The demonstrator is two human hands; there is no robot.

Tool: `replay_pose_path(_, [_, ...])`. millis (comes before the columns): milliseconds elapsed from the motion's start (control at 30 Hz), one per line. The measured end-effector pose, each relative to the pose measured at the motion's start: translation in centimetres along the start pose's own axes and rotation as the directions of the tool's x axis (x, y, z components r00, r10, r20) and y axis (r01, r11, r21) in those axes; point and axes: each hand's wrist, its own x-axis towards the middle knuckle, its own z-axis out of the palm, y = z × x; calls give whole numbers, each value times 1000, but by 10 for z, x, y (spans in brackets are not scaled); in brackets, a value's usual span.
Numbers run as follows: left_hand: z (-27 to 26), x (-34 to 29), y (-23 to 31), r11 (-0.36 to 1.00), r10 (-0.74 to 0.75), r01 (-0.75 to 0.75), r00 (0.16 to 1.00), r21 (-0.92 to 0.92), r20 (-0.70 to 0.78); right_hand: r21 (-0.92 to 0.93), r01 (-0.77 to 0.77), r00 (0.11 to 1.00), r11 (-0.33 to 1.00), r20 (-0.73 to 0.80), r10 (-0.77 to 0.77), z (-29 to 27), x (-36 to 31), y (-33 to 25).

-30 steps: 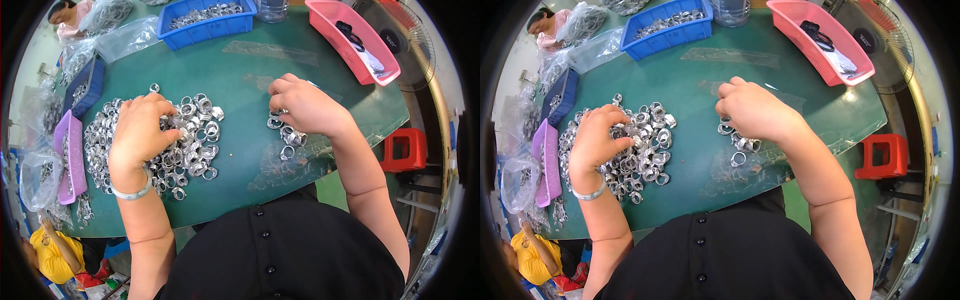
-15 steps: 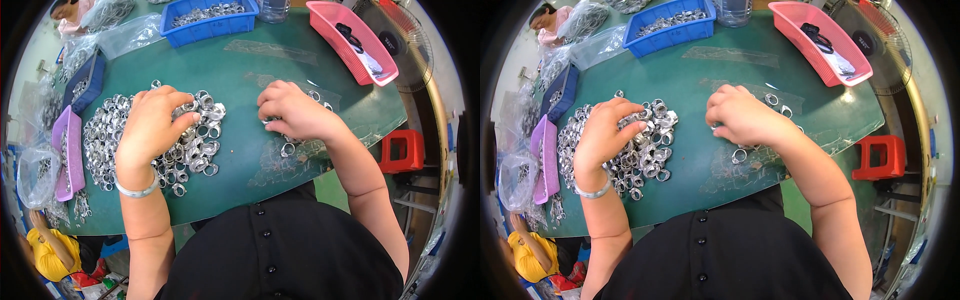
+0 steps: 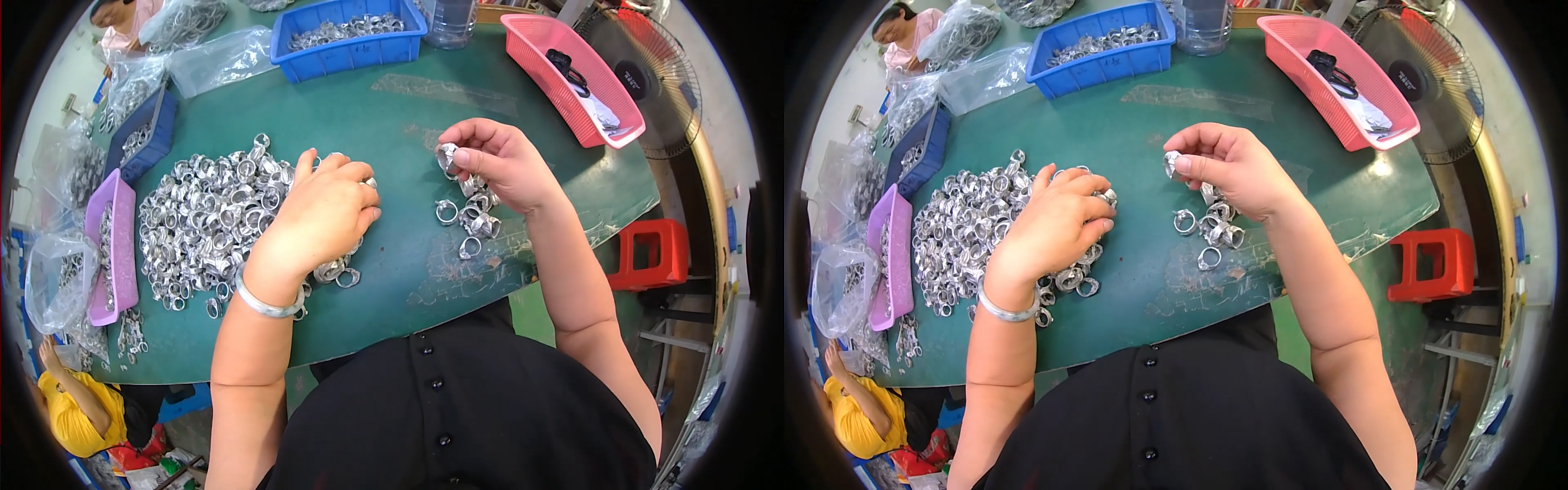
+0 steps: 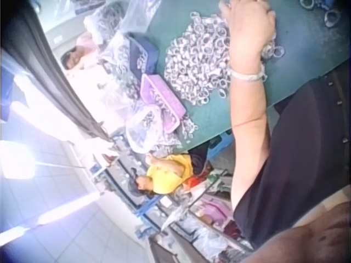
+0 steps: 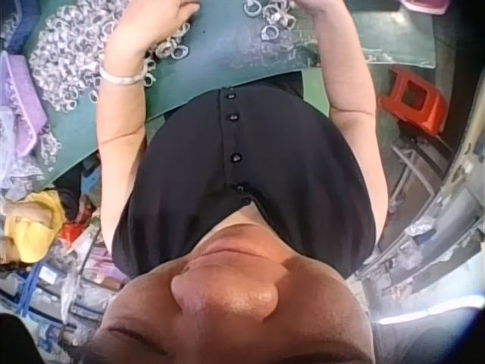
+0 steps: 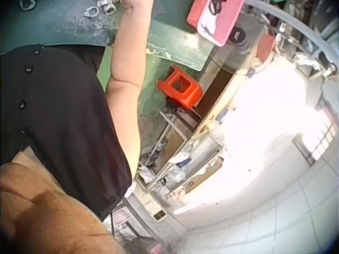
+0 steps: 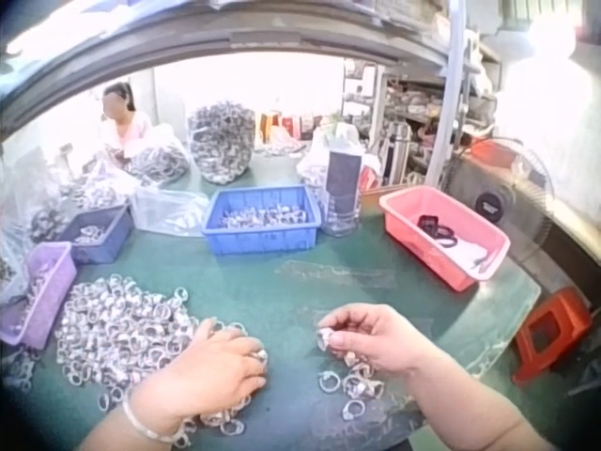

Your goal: The person picks up metal rings from a large pile, rotates them by hand to check for defects, and places them into a separate pile on the table.

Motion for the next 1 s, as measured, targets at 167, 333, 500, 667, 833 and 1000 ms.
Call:
replay_pose_path(167, [5, 1, 1, 998, 11, -15, 996, -53, -83, 368, -28, 993, 930, 119, -17, 8, -1, 2])
replay_pose_path(333, [-6, 3, 13, 954, 46, -139, 943, -267, -328, 480, -14, 987, 877, 146, -64, 20, -2, 0])
replay_pose_path(500, [-10, 4, 20, 929, -7, -200, 831, -310, -556, 504, -2, 983, 863, 161, -92, 30, -2, -3])
replay_pose_path(667, [0, 7, 25, 892, -25, -270, 773, -364, -634, 489, 62, 981, 870, 133, -144, 39, -5, -6])
replay_pose_path(833, [-4, 7, 24, 846, -3, -337, 771, -413, -637, 383, 183, 971, 906, 75, -228, 41, -11, -12])
replay_pose_path(1000, [2, 7, 24, 132, -211, -271, 932, -953, -294, 240, 327, 936, 914, 50, -349, 43, -18, -19])
